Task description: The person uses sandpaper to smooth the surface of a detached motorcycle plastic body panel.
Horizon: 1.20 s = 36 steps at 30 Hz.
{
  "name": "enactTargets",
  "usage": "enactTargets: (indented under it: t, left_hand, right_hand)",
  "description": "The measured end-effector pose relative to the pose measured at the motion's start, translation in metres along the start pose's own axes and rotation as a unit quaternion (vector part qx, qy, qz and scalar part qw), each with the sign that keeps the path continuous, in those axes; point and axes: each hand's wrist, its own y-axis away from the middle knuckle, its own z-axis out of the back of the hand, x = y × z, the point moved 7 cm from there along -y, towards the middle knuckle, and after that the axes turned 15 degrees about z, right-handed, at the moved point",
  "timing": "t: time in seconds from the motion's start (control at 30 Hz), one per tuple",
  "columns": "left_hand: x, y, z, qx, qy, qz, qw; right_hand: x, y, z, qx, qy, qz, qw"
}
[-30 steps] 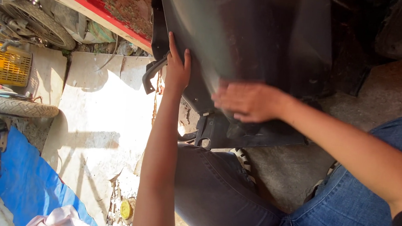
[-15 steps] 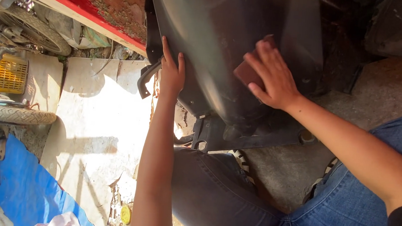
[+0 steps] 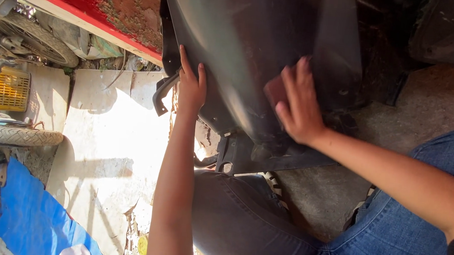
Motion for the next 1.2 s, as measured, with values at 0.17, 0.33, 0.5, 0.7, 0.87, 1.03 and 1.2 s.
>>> enactTargets:
  t: [0.17,0.33,0.5,0.7,0.87,1.03,1.2]
  left_hand:
    - [0.007,-0.004,-0.005,0.009,0.006,0.002,1.0]
    - [0.002,0.0,-0.001,0.003,0.029,-0.009,1.0]
    - [0.008,-0.005,-0.005,0.015,0.024,0.015,0.999]
    - [0.015,-0.01,0.002,-0.021,0.1,-0.044,0.994]
    - [0.078,-0.024,-0.007,0.023,0.156,0.089,0.983]
    - [0.133,0.028,-0.042,0.314,0.171,0.342,0.869]
    - [0.136,0.035,-0.061,0.239,0.166,0.213,0.933]
  right_hand:
    - [0.008,-0.015,-0.018,0.222,0.056,0.106,0.968]
    - [0.022,-0.031,-0.016,0.219,0.084,0.131,0.963]
    - [0.064,0.001,-0.063,0.354,0.164,0.34,0.856]
    - [0.065,-0.071,-0.019,0.261,0.165,0.323,0.895]
    - [0.086,-0.035,-0.047,0.246,0.221,0.361,0.872]
    - [0.088,-0.025,-0.069,0.308,0.331,0.466,0.761]
    - [0.089,-0.066,-0.047,0.319,0.288,0.322,0.844]
